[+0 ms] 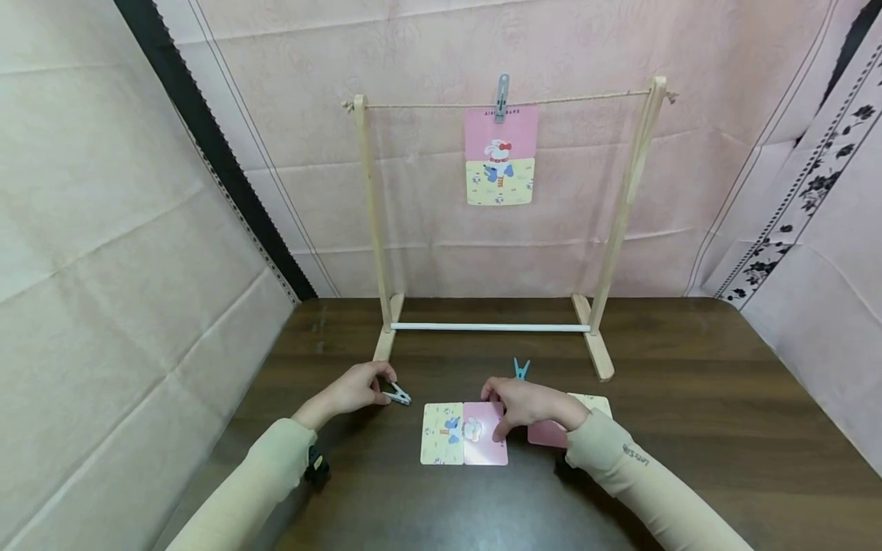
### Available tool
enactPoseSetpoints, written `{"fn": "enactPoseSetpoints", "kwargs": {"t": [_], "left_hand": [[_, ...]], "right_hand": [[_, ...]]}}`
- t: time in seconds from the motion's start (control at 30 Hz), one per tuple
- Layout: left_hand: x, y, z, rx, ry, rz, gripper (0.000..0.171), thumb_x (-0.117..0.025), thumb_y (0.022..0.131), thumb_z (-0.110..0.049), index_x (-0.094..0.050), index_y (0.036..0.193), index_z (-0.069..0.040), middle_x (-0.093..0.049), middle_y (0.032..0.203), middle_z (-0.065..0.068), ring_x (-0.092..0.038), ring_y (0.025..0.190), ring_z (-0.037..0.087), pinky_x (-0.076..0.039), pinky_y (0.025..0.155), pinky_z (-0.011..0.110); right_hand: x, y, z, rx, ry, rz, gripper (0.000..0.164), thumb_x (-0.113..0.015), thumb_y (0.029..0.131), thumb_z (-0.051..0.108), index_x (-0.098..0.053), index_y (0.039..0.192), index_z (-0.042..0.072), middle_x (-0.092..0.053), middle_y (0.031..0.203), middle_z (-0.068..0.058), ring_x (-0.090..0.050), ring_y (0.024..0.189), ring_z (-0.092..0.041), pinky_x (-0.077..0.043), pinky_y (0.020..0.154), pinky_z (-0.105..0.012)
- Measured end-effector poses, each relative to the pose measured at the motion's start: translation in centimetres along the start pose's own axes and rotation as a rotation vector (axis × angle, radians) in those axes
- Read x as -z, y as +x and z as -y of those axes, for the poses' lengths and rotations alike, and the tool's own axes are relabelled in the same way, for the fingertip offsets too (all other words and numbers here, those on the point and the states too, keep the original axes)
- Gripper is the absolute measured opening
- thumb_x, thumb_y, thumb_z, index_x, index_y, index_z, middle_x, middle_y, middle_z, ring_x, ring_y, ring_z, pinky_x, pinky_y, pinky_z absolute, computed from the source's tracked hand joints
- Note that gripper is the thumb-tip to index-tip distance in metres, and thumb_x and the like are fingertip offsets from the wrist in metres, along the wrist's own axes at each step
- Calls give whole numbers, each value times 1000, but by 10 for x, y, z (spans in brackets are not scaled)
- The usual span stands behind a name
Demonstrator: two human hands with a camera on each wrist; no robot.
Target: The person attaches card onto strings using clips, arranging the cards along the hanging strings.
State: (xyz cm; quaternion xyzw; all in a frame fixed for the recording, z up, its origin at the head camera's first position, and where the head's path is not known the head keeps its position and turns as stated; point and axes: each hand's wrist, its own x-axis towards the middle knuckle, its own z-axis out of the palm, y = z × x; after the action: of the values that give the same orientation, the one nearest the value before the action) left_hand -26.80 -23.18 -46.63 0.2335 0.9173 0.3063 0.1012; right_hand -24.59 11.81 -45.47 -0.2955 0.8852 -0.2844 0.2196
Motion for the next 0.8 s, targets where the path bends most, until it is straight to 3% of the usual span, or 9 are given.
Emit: {"fn": "enactPoseSetpoints", "kwargs": {"t": [0.13,0.47,0.8], "left_hand": [[2,-2,2,-11,-4,8,27,-80,84,-4,-65,107,-6,-65,93,4,-56,70,13,-47,63,28],[8,-8,0,-3,1,12,25,-79,86,-8,-68,109,-4,-65,95,4,-56,73,14,-48,63,29],[13,-12,-1,30,-24,24,24,-77,88,-10,-68,111,-8,-64,86,-1,-57,70,17,-47,61,30]], "right_hand": [[0,0,-2,26,-42,-9,60,-92,73,16,-60,123,4,-58,102,-1,-52,86,-18,-48,76,-36],[1,0,-4,63,-113,-28,50,-92,73,19,-66,114,7,-58,99,2,-53,85,-16,-48,75,-32],[7,-2,-6,132,-29,-72,38,-87,78,14,-68,110,3,-64,88,3,-53,75,-11,-47,66,-28]]}}
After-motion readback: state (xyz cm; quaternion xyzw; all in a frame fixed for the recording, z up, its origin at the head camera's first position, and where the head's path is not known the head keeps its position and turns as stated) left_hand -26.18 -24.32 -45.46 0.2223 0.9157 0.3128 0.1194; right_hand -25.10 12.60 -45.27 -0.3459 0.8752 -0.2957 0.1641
